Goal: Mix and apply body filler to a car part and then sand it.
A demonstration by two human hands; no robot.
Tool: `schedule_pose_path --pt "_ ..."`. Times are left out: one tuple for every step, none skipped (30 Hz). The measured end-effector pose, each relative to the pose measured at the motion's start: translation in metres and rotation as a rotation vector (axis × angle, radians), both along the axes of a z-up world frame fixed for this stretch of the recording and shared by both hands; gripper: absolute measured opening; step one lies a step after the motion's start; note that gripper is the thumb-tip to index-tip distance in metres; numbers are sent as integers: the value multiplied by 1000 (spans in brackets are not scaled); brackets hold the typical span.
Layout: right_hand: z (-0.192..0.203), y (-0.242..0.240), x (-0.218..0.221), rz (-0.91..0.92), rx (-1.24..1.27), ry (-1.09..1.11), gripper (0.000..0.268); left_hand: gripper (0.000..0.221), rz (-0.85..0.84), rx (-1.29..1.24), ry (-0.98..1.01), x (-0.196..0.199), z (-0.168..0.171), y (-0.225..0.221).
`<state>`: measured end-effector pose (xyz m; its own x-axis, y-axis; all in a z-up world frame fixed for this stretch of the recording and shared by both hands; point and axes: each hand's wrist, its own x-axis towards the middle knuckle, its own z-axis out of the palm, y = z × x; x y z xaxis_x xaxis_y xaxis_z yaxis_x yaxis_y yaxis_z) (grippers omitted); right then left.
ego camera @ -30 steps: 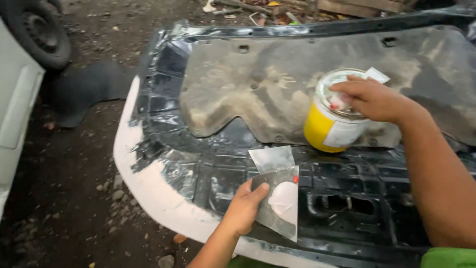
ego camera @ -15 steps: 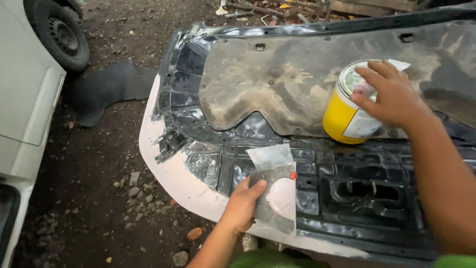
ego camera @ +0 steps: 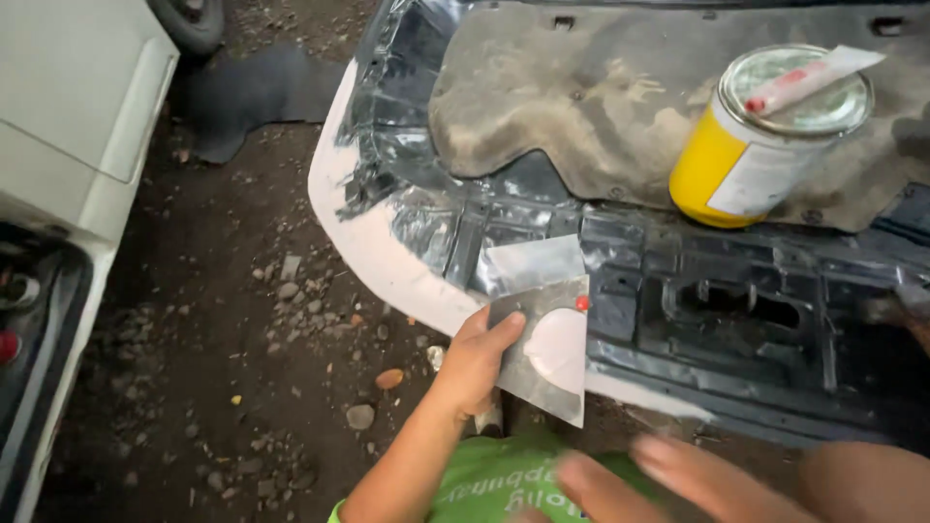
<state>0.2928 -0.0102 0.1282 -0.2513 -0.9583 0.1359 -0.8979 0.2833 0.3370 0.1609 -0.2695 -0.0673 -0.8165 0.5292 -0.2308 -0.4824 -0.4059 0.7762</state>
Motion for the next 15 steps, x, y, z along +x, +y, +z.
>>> schedule_pose_path --pt "2 2 7 3 0 1 44 39 3 0 1 11 11 -3" --pt "5 3 20 -51 -62 -43 40 39 25 38 -53 22 21 -3" --pt "7 6 33 -106 -125 -86 37 39 47 75 -108 34 32 -3" --pt "7 2 50 -129 -147 -108 37 39 26 51 -130 45 23 -5" --pt "6 -4 67 -184 -232 -168 34 38 31 40 -113 56 14 -9" --pt "4 -6 73 -202 -301 -227 31 37 74 43 -89 67 2 -13" --pt "-2 -12 77 -189 -307 -247 31 37 90 33 -105 82 0 -21" --pt "-3 -14 76 -185 -336 -282 29 37 111 51 -141 92 0 -24" --pt "-5 -16 75 -182 -364 -318 27 38 131 68 -176 103 1 -27" --pt "-31 -23 70 -163 -356 -335 27 38 153 73 -189 117 -3 -32" --pt "-57 -29 66 -332 -833 -566 22 38 166 109 -187 131 -6 -35" --pt "-84 -35 62 -508 -1320 -775 25 39 169 142 -173 140 -9 -39" --pt "-108 -45 60 -500 -1313 -784 25 39 181 144 -174 155 -15 -41" --pt "-131 -55 56 -536 -1652 -1033 32 39 200 160 -223 168 -20 -45" --pt "-154 -66 52 -566 -1987 -1288 40 39 218 177 -272 180 -24 -48"
